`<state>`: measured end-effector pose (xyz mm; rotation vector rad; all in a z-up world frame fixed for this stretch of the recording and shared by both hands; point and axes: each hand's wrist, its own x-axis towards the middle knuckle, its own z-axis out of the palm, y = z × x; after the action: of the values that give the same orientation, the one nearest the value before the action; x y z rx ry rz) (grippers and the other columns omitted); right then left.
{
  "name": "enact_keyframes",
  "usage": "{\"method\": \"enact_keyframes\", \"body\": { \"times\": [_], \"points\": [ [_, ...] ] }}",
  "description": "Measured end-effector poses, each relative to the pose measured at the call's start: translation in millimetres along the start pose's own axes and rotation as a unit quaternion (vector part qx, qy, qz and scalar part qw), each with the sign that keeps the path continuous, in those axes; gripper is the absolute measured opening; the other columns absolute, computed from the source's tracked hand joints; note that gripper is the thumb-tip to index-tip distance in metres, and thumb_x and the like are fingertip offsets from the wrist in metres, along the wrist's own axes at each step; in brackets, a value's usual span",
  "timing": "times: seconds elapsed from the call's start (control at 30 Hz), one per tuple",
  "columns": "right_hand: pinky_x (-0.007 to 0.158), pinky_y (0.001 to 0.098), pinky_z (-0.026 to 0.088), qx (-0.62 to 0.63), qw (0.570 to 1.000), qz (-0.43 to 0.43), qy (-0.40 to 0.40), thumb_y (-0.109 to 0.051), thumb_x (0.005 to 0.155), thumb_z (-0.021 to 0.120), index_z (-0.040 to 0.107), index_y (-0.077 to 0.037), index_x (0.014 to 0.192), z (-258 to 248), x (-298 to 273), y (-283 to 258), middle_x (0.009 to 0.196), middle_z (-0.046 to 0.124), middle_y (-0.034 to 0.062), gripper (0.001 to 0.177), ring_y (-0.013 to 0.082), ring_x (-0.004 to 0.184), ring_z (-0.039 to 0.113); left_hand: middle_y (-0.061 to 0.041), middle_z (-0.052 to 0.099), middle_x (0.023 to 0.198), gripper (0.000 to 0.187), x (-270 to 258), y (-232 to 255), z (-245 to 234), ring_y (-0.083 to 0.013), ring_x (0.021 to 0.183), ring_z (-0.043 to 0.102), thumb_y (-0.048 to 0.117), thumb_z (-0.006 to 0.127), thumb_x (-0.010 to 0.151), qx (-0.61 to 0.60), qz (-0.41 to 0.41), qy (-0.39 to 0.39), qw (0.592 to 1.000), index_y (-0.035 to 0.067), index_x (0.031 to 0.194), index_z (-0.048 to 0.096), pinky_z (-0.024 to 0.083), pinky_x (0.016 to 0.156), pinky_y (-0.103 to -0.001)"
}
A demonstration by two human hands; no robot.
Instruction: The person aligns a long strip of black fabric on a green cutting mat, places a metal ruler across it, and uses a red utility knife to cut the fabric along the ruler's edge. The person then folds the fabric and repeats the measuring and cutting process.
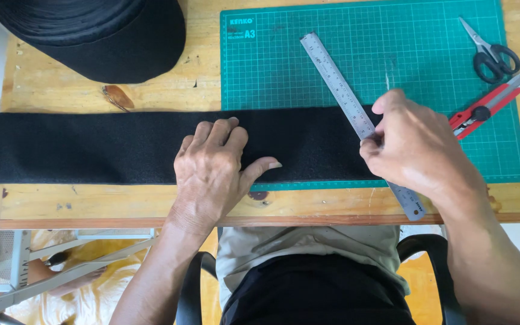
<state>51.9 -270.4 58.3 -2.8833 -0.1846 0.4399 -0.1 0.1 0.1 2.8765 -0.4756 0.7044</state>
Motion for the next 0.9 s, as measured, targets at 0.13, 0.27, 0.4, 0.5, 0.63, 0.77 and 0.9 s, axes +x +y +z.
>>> {"method": "enact_keyframes", "body": {
  "times": [0.13,0.27,0.4,0.5,0.63,0.77,0.9],
  "points": [
    [0.081,0.0482,0.059,0.029,0.996,0.059,-0.059,-0.014,0.089,0.066,0.054,0.001,0.131,-7.4,5.5,0.2,0.102,0.08,0.0097,0.046,0.0314,0.091,0.076,-0.005,0.071,0.108,0.061,0.2,-0.1,0.0,-0.0286,0.089,0.065,0.074,0.072,0.085,0.0,0.004,0.006,1.0,0.014,0.089,0.066,0.053,0.066,-0.043],
    [0.071,0.0434,0.052,0.101,0.984,0.108,-0.102,-0.008,0.091,0.067,0.062,-0.004,0.121,-14.5,6.4,-6.4,0.078,0.078,0.0096,0.031,0.0263,0.074,0.073,-0.005,0.07,0.107,0.061,0.0,-0.3,0.0,-0.0278,0.089,0.065,0.074,0.072,0.086,-0.001,0.007,0.011,1.0,0.013,0.09,0.066,0.053,0.066,-0.042],
    [0.059,0.0398,0.043,0.111,0.992,0.041,-0.052,-0.012,0.094,0.072,0.066,-0.009,0.082,6.7,0.4,10.7,0.063,0.058,0.0023,0.014,0.0202,0.06,0.052,-0.006,0.071,0.108,0.062,0.1,0.5,-0.1,-0.0286,0.089,0.066,0.074,0.075,0.084,0.003,0.007,0.014,1.0,0.013,0.088,0.065,0.053,0.065,-0.043],
    [0.056,0.0375,0.042,0.149,0.989,-0.017,-0.018,-0.013,0.094,0.071,0.067,-0.01,0.088,11.5,-4.4,7.4,0.065,0.063,0.0011,0.008,0.0179,0.057,0.053,-0.006,0.071,0.109,0.062,0.6,0.8,-0.7,-0.0286,0.089,0.065,0.074,0.072,0.086,0.004,0.004,0.006,1.0,0.013,0.088,0.065,0.053,0.066,-0.043],
    [0.046,0.0296,0.054,0.327,0.944,-0.035,-0.015,-0.009,0.088,0.079,0.066,-0.006,0.101,20.4,-5.2,-21.3,0.072,0.066,0.0045,0.019,0.0137,0.059,0.064,-0.006,0.071,0.107,0.061,0.7,1.5,-2.1,-0.0286,0.089,0.065,0.074,0.072,0.085,0.004,0.001,0.009,1.0,0.013,0.088,0.065,0.053,0.066,-0.043],
    [0.056,0.0311,0.051,0.3,0.947,-0.086,0.074,-0.018,0.078,0.09,0.047,-0.007,0.118,46.2,0.2,-40.7,0.07,0.073,0.0014,0.059,0.0154,0.054,0.065,-0.005,0.071,0.108,0.061,0.9,2.0,-1.7,-0.029,0.089,0.065,0.074,0.071,0.085,0.007,-0.003,0.004,1.0,0.014,0.088,0.065,0.053,0.066,-0.044],
    [0.05,0.0308,0.047,0.255,0.927,-0.229,0.153,-0.012,0.088,0.087,0.056,-0.004,0.1,61.6,6.2,-34.2,0.06,0.066,0.0034,0.035,0.0134,0.045,0.057,-0.006,0.071,0.108,0.061,1.1,1.2,-1.3,-0.0295,0.09,0.065,0.074,0.071,0.086,0.003,-0.004,0.0,1.0,0.014,0.089,0.065,0.052,0.067,-0.044]
  ]
}}
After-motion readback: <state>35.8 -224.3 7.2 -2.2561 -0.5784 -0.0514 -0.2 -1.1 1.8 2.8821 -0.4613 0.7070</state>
